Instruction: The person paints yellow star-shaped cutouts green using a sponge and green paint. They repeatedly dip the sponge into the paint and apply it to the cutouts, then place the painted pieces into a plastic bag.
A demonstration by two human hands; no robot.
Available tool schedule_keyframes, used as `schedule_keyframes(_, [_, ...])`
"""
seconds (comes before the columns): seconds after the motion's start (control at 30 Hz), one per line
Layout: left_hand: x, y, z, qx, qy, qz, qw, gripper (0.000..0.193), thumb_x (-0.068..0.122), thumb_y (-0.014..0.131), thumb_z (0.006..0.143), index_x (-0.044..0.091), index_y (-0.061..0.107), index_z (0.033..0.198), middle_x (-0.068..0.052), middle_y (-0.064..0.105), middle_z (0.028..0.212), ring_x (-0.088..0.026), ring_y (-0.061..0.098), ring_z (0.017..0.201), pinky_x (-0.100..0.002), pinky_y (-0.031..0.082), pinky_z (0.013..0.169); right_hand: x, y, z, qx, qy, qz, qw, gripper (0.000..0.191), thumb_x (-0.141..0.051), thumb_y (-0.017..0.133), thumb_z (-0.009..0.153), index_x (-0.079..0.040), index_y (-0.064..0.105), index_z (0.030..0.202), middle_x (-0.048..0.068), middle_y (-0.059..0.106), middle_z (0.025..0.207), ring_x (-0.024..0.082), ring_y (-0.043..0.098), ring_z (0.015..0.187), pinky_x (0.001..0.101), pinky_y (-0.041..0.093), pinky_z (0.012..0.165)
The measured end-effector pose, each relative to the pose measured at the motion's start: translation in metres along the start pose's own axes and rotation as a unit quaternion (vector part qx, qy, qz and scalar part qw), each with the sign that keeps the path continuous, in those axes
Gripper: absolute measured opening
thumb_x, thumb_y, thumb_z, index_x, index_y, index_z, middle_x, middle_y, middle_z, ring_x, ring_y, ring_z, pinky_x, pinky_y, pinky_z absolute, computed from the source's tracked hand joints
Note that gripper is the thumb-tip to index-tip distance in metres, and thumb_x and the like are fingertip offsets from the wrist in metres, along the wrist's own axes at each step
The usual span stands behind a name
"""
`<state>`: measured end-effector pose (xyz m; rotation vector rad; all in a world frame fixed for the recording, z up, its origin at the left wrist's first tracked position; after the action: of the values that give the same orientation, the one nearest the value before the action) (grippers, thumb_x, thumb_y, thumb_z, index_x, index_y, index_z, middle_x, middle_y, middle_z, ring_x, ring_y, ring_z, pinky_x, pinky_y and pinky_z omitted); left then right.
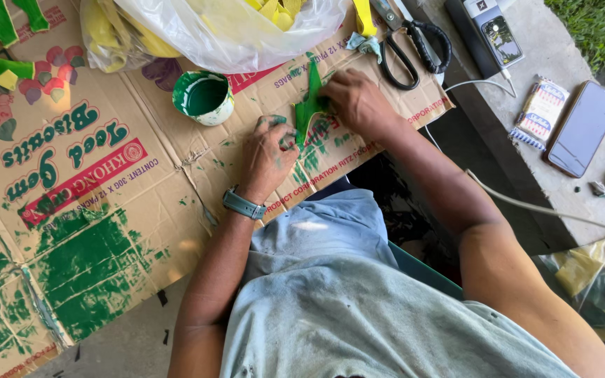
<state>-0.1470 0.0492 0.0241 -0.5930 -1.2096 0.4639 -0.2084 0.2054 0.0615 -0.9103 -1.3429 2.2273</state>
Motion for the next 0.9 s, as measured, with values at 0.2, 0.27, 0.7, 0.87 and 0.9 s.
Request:
schedule_keyframes(0.2, [0.005,-0.004,-0.002,0.005,0.010,-0.007,1.000,0.027,0.014,0.079,0.080,0.005,0.073,0.104,-0.018,0.065,0.122,-0.035,0.066,0.108,-0.044,0.052,0.093,0.001,-0.043,-0.029,0.011,0.040,0.099,0.994,0.013,-0.008,0.070,0.098,-0.009,0.075,0.110,0.009,0.072,0.108,0.025,0.069,0.097,0.0354,0.059,0.081])
schedule_keyframes(0.27, [0.009,-0.006,-0.004,0.013,0.024,-0.002,1.000,0.028,0.014,0.080,0.079,0.005,0.073,0.105,-0.018,0.065,0.121,-0.035,0.064,0.111,-0.047,0.048,0.095,0.012,-0.049,-0.025,0.033,0.103,0.083,0.991,0.017,-0.006,0.070,0.096,-0.007,0.075,0.112,0.012,0.071,0.104,0.028,0.069,0.091,0.0403,0.058,0.080])
schedule_keyframes(0.7, [-0.027,-0.017,-0.012,0.064,-0.010,-0.153,0.986,0.030,0.003,0.071,0.082,0.002,0.069,0.112,-0.014,0.070,0.115,-0.032,0.070,0.106,-0.041,0.056,0.094,-0.070,0.035,-0.011,-0.032,-0.016,0.122,0.992,0.019,-0.009,0.073,0.084,-0.006,0.074,0.103,0.015,0.067,0.095,0.037,0.067,0.092,0.0445,0.055,0.083])
schedule_keyframes(0.87, [-0.018,-0.025,-0.015,0.086,0.015,-0.086,0.992,0.022,0.009,0.072,0.088,0.000,0.068,0.108,-0.016,0.068,0.112,-0.035,0.068,0.107,-0.043,0.054,0.094,-0.119,0.033,-0.048,-0.199,-0.041,0.310,0.929,0.024,-0.004,0.076,0.082,-0.006,0.074,0.106,0.011,0.073,0.101,0.030,0.071,0.095,0.0399,0.057,0.085])
schedule_keyframes(0.9, [-0.014,-0.024,-0.016,0.086,0.011,-0.081,0.993,0.025,0.013,0.075,0.086,0.000,0.067,0.106,-0.016,0.067,0.109,-0.035,0.067,0.104,-0.044,0.053,0.092,-0.122,0.030,-0.059,-0.263,-0.029,0.371,0.890,0.024,-0.004,0.077,0.082,-0.006,0.074,0.106,0.010,0.074,0.102,0.027,0.073,0.095,0.0381,0.058,0.084])
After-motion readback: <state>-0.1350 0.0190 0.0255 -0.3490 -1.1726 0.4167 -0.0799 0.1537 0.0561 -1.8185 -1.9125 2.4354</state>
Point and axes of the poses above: each hand's wrist, its own z-axis towards the middle knuckle, its own y-axis out of the palm, x = y × z, the point moved 10 cm from there along z, towards the middle knuckle
